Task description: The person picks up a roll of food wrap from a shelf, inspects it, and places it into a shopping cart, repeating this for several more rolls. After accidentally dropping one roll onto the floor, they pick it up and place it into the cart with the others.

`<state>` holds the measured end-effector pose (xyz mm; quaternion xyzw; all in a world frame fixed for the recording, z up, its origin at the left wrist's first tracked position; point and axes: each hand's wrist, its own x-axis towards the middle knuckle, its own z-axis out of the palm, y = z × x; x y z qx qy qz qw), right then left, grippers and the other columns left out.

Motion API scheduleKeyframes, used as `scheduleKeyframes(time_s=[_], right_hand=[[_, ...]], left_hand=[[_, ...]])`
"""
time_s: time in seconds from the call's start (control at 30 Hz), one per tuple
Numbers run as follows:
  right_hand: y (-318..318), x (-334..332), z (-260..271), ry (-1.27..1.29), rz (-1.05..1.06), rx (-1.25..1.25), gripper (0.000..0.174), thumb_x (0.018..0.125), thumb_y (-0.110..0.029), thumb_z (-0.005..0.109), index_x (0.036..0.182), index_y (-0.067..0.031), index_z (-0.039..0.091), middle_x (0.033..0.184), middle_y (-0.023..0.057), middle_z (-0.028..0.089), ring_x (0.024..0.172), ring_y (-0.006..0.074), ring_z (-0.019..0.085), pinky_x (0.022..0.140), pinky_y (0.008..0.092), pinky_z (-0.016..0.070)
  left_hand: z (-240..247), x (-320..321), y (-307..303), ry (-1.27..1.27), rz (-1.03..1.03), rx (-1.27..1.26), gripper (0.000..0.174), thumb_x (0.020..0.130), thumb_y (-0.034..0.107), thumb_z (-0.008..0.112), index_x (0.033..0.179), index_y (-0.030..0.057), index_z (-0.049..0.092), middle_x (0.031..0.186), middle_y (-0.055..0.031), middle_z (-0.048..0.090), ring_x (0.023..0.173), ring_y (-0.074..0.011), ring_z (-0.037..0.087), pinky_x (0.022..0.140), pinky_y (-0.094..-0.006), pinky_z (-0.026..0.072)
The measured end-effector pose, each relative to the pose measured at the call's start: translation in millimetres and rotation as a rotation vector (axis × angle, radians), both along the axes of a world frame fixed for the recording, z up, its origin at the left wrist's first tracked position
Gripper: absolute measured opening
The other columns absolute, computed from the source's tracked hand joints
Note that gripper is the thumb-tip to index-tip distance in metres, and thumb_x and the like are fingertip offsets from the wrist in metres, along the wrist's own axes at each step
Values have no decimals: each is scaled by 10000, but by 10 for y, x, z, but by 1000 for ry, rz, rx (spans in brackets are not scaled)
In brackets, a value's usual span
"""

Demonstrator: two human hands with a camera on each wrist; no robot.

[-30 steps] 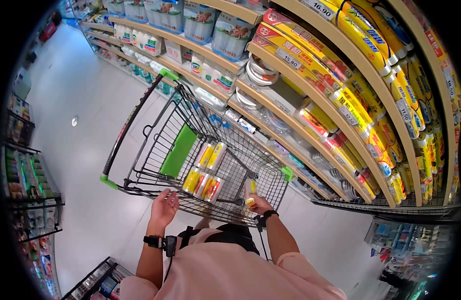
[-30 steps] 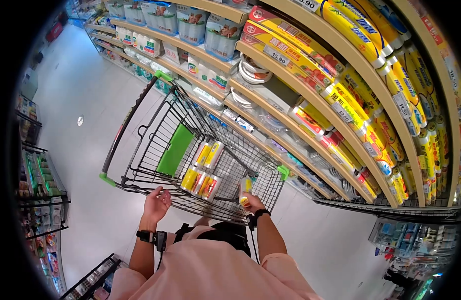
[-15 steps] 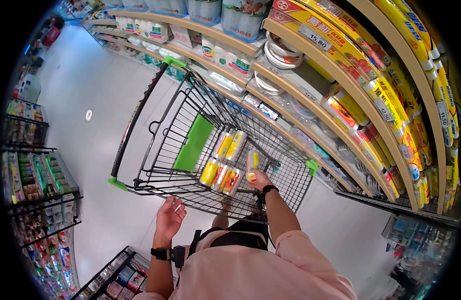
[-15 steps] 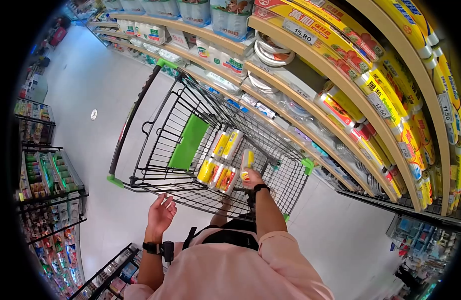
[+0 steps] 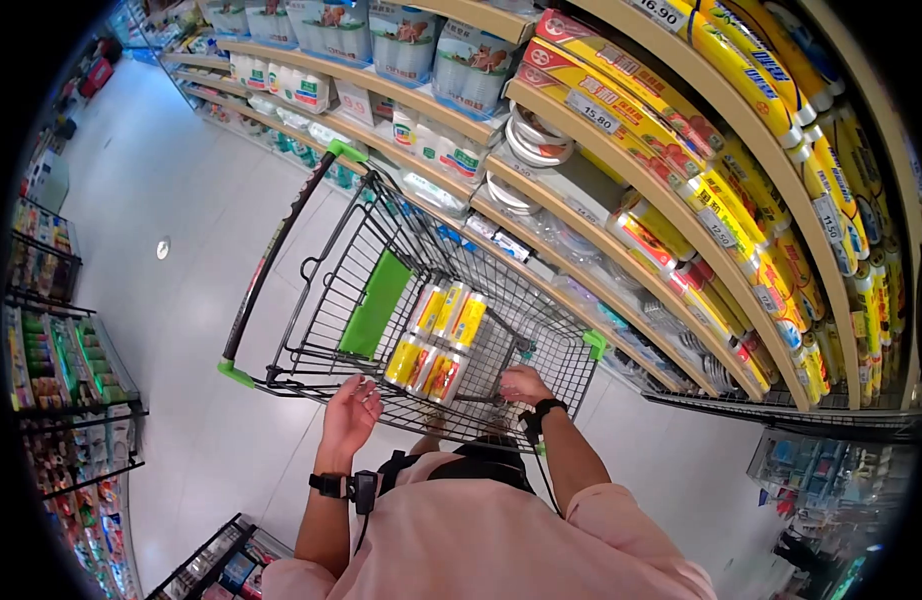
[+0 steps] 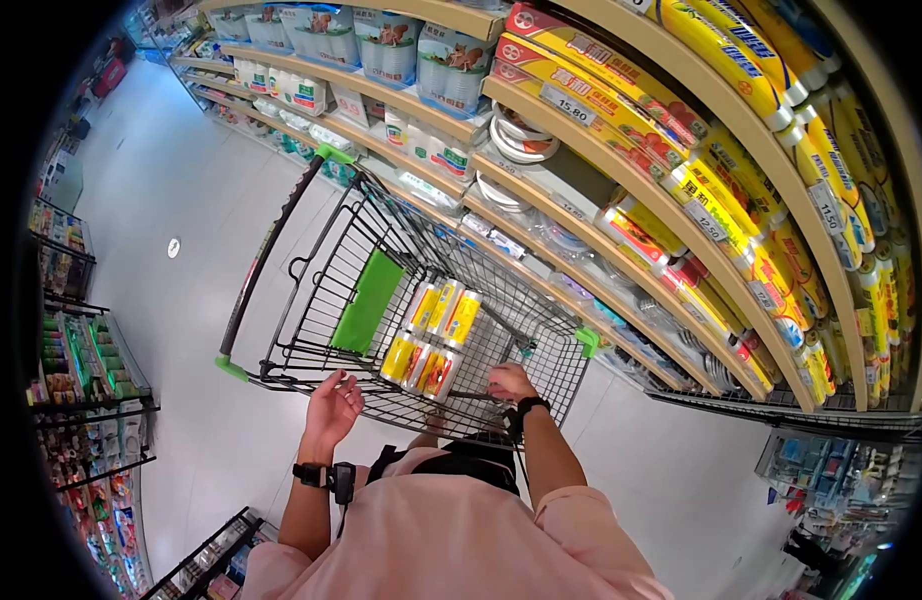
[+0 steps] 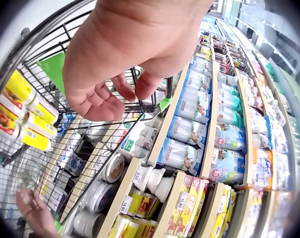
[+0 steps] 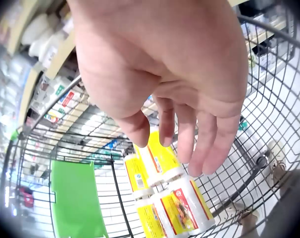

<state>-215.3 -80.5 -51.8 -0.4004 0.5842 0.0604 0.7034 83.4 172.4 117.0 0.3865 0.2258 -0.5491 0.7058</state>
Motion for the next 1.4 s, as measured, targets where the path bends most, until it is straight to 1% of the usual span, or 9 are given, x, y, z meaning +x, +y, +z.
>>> scheduleKeyframes(time_s=[0.03, 0.17, 0.3, 0.4, 0.43, 0.67, 1.0, 1.27, 1.4], right_hand=[[-20, -84, 76, -3, -65, -14, 425, 844, -156, 667, 1225, 2, 561, 977, 130, 664, 776, 256, 678, 659, 345, 573], [-79, -457, 376, -37, -79, -87, 395, 824, -112, 651, 1190, -1, 552, 897, 74, 666, 700, 163, 659, 604, 281, 564], [29, -752, 546, -71, -229, -182, 308, 870, -108, 627, 1152, -4, 558, 910, 84, 667, 701, 162, 656, 597, 288, 560], [105, -943, 716, 1, -198, -213, 273, 888, -121, 621, 1134, -14, 576, 902, 89, 676, 687, 158, 656, 589, 283, 560], [85, -1066, 624, -26, -112, -217, 270, 888, -122, 621, 1133, -14, 583, 906, 96, 680, 710, 166, 671, 595, 280, 565], [75, -1703, 819, -165, -355, -199, 284, 908, -109, 578, 1167, 6, 556, 973, 119, 685, 755, 186, 683, 670, 307, 585], [-132, -2330, 1051, -220, -446, -285, 240, 923, -132, 578, 1128, -7, 574, 1017, 145, 685, 810, 223, 685, 685, 306, 566], [-374, -2439, 1159, -306, -552, -308, 242, 933, -199, 623, 1118, -46, 588, 1011, 115, 686, 836, 212, 663, 713, 315, 521], [-700, -2320, 1230, -320, -574, -412, 278, 918, -220, 639, 1120, -29, 639, 1002, 65, 687, 802, 175, 665, 683, 285, 522]], left_hand=[[-10, -3, -61, 11, -12, -16, 145, 925, 200, 628, 1004, 91, 573, 940, -63, 605, 779, -175, 557, 706, -304, 491], [-135, -24, -260, 94, -73, -108, 103, 935, 179, 606, 975, 87, 584, 893, -46, 628, 756, -157, 590, 710, -301, 510], [-54, -150, -510, 102, -133, -143, 98, 944, 180, 592, 948, 83, 594, 865, -36, 643, 755, -139, 623, 721, -291, 520], [52, -318, -670, 87, -151, -133, 93, 945, 166, 581, 961, 74, 576, 872, -35, 617, 739, -142, 604, 705, -284, 510], [109, -389, -717, 87, -148, -116, 100, 939, 158, 585, 972, 67, 561, 883, -38, 601, 743, -149, 591, 698, -287, 505], [251, -1037, -859, 17, -235, -107, 112, 929, 149, 593, 1002, 68, 563, 924, -39, 591, 766, -141, 563, 714, -289, 497], [266, -1759, -935, -78, -309, -82, 146, 941, 163, 592, 1046, 65, 564, 892, -51, 614, 728, -156, 595, 667, -296, 511], [328, -1902, -1353, -179, -422, -15, 158, 938, 194, 609, 1036, 75, 575, 945, -50, 618, 773, -168, 613, 663, -286, 514], [295, -1845, -1852, -294, -553, -7, 242, 932, 178, 611, 1153, 82, 585, 1020, -56, 595, 799, -149, 570, 683, -286, 490]])
